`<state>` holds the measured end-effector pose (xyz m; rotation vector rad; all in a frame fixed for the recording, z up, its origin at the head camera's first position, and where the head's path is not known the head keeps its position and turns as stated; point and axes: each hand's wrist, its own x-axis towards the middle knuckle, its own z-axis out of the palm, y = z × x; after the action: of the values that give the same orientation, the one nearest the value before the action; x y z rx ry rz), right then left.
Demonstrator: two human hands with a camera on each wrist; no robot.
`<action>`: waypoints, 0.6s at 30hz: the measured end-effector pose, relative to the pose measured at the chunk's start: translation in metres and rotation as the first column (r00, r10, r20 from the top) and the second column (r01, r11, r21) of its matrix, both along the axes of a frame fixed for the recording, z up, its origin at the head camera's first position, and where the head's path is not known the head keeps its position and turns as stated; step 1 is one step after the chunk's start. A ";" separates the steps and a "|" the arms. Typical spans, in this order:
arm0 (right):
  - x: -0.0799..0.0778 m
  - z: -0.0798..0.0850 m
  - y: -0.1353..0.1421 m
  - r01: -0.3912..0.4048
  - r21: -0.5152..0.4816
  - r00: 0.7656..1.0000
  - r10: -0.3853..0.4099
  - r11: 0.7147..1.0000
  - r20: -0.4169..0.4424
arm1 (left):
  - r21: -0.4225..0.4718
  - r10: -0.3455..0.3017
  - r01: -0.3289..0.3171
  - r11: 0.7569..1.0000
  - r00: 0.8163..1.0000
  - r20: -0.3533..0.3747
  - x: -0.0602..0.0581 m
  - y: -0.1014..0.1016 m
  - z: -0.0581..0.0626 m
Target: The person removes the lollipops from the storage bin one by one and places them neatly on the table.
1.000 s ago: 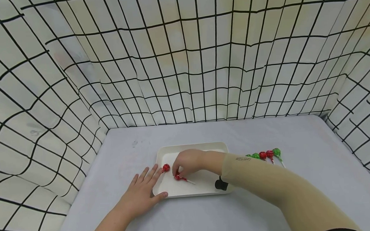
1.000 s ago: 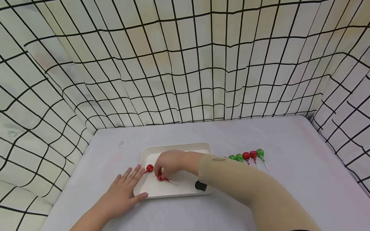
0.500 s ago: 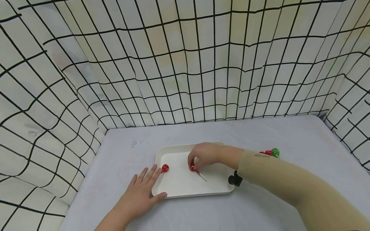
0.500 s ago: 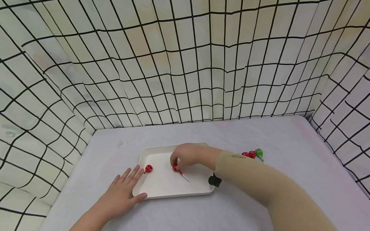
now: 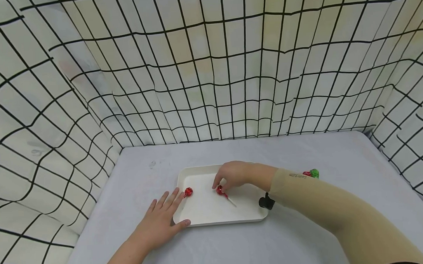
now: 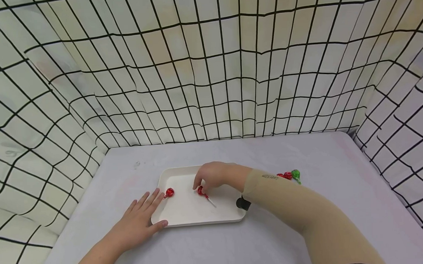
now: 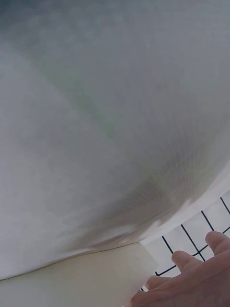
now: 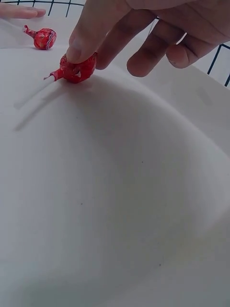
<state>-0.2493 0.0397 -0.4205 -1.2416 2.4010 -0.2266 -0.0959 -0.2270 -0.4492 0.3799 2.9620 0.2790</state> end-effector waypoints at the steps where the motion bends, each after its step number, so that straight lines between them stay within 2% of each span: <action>1: 0.000 0.000 -0.001 -0.003 0.007 1.000 0.003 1.000 0.002 | 0.001 -0.002 0.002 1.000 1.000 -0.002 0.000 0.000 0.000; 10: 0.001 -0.002 -0.006 0.039 0.038 0.997 -0.042 0.999 0.067 | 0.017 -0.007 0.007 1.000 1.000 -0.010 0.002 0.000 0.001; 18: 0.004 0.000 -0.006 0.054 0.032 0.995 -0.057 0.998 0.076 | 0.015 -0.003 0.003 1.000 1.000 -0.005 0.002 -0.001 0.001</action>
<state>-0.2448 0.0340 -0.4208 -1.1332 2.3660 -0.2499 -0.0941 -0.2276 -0.4487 0.3876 2.9659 0.3000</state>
